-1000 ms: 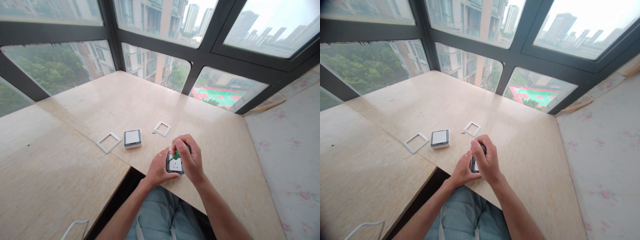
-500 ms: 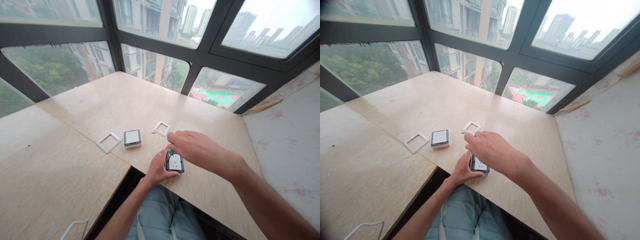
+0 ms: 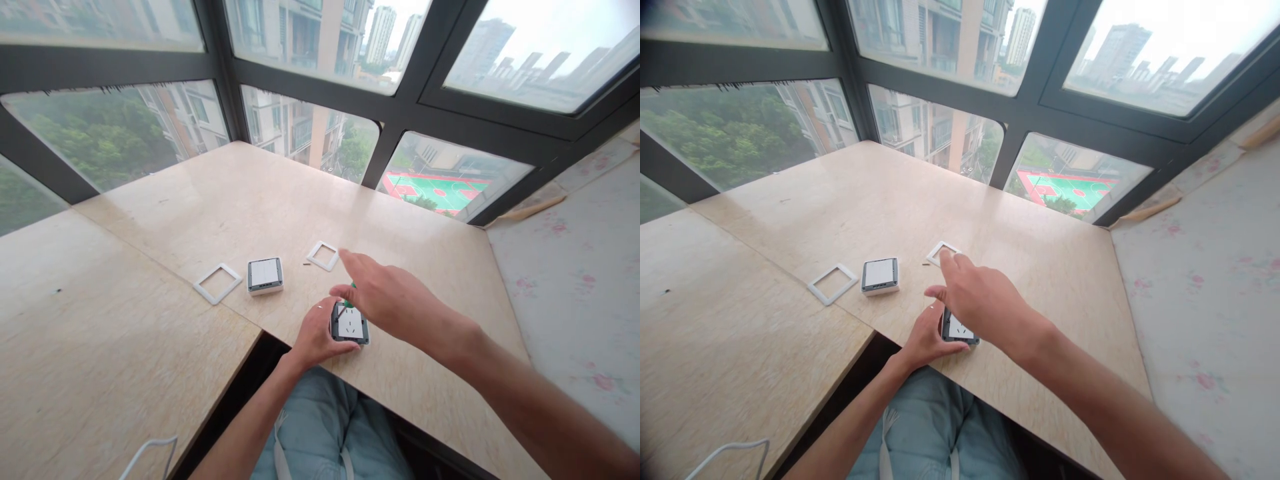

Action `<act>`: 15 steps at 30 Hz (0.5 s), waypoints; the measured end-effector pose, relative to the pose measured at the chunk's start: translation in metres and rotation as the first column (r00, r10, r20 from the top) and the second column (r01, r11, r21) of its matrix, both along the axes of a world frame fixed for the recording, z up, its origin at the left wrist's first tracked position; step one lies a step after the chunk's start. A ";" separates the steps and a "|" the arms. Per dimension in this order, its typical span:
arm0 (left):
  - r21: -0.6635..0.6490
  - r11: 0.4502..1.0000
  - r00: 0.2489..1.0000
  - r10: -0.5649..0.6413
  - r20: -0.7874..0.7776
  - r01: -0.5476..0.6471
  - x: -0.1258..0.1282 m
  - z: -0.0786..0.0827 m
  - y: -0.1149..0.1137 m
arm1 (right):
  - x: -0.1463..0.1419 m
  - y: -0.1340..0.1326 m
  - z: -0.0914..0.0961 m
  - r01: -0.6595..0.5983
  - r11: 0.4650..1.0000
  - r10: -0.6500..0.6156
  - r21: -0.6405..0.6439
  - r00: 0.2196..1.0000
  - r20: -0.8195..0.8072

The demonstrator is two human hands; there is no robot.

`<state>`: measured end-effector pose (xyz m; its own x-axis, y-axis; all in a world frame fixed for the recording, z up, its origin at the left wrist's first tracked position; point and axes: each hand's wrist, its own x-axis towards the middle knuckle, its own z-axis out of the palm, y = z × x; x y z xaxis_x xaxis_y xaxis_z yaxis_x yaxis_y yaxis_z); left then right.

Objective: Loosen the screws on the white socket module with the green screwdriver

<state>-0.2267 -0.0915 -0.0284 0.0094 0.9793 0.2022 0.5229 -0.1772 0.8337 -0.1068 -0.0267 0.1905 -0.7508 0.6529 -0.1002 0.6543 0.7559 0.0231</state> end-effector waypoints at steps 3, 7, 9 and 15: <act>-0.018 1.000 1.000 -0.005 -0.017 0.005 0.000 0.002 0.001 | -0.009 0.000 0.002 0.168 0.976 -0.192 0.137 0.963 0.189; 0.014 1.000 1.000 0.009 -0.030 -0.009 0.000 0.003 0.000 | -0.012 -0.002 0.008 0.009 0.994 -0.033 0.109 0.975 0.218; 0.044 0.999 0.999 0.026 -0.030 -0.025 0.001 0.003 0.000 | -0.011 -0.004 0.009 -0.119 0.991 0.107 0.053 0.976 0.190; 0.024 0.998 0.998 0.053 -0.037 -0.052 0.002 0.002 0.000 | -0.002 -0.004 0.014 -0.433 0.884 0.436 -0.174 0.899 -0.022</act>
<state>-0.2246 -0.0918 -0.0264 -0.0340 0.9738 0.2247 0.5630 -0.1671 0.8094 -0.1089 -0.0310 0.2045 -0.9525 0.2331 -0.1962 0.2598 0.9578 -0.1231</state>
